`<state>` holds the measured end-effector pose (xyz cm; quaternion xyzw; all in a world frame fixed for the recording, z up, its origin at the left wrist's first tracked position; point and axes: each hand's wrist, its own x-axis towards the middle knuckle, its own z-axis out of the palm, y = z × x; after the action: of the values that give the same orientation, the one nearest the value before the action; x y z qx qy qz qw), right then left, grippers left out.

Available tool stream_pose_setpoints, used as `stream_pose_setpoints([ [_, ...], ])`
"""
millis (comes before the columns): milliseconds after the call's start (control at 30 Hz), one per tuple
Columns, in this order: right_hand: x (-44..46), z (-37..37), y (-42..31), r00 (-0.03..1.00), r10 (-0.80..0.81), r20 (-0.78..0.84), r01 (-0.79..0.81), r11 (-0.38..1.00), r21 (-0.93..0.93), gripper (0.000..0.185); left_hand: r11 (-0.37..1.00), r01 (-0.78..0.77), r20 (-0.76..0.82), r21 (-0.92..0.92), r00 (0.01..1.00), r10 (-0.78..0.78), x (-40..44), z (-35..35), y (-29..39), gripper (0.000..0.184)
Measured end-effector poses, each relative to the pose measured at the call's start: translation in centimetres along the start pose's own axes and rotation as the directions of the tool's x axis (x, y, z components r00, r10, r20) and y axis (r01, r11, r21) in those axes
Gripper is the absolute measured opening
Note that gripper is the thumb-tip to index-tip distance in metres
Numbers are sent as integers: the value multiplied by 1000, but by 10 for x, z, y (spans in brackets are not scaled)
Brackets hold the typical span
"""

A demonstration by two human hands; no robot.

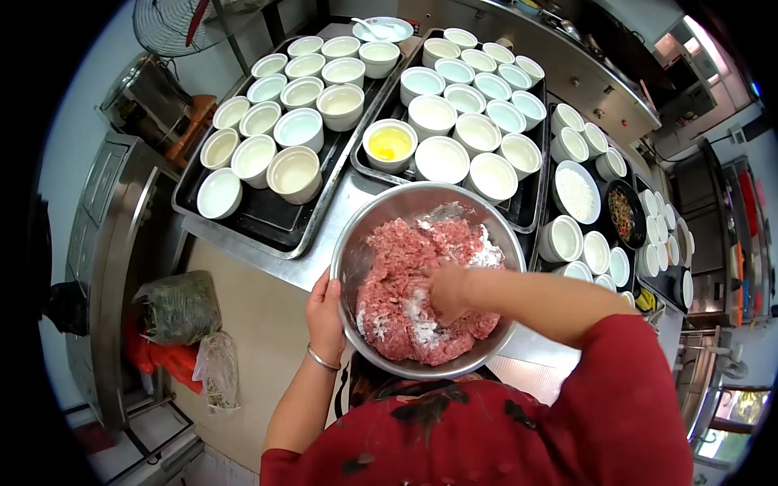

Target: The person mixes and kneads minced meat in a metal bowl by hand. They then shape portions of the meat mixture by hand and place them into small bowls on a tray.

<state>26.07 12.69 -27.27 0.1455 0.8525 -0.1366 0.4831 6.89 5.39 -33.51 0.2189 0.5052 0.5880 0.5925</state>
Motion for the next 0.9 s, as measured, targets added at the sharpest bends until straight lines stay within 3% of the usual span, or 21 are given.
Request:
stream_pose_setpoints([
  [33,-32,-30,-3,997,82,9,-83,979,188,30,997,49,10,56,999,-50,-2,-3,1,35],
  [100,-42,-60,2,986,162,-39,-143,942,303,27,997,79,-38,-3,996,-79,-18,-4,-2,27],
  [133,-34,-68,5,979,165,-117,-135,965,226,26,991,129,-57,30,990,-127,-27,-11,-14,21],
  [167,-14,-65,4,921,162,-354,-59,957,286,27,982,179,-78,65,982,-174,-32,-16,-20,17],
  [200,12,-59,5,806,167,-567,32,946,324,28,977,195,-87,-90,975,-203,-40,-8,-17,16],
  [267,48,-59,-11,742,230,-630,108,886,451,31,970,198,-85,-141,974,-211,-43,-4,-10,16],
  [300,54,-56,-18,739,221,-636,118,888,445,31,958,209,-78,-198,971,-228,-43,-2,-8,16],
  [367,52,-57,-36,932,112,-343,74,871,486,36,958,179,-110,-222,972,-207,-38,-2,-13,15],
  [433,33,-50,-45,950,-49,-309,161,924,347,36,988,71,-133,-140,987,-90,-30,-4,-14,13],
  [500,2,-47,-53,984,-120,-134,137,984,118,30,980,91,-116,-176,987,-112,-29,-1,-5,12],
  [567,-19,-5,-40,880,-260,-398,256,964,-65,26,975,141,-86,-169,984,-157,-26,-5,-5,11],
  [633,-39,29,-26,802,-140,-580,183,983,16,34,978,154,-67,-143,984,-165,-24,-6,-5,12],
  [667,-40,46,-21,805,-134,-578,181,983,25,34,982,151,-56,-114,986,-158,-22,-8,-5,12],
  [733,-32,70,-19,779,40,-625,12,997,78,43,975,189,-12,-117,981,-192,-21,-12,-16,13],
  [767,-26,65,-17,770,20,-637,22,998,58,43,971,205,18,-123,979,-205,-18,-14,-15,13],
  [833,-13,45,-13,939,132,-318,-116,991,69,49,971,238,75,-37,969,-234,-19,-12,-1,15],
  [900,-6,27,-16,949,215,-232,-183,971,152,48,893,444,301,68,845,-443,-10,-40,16,17],
])
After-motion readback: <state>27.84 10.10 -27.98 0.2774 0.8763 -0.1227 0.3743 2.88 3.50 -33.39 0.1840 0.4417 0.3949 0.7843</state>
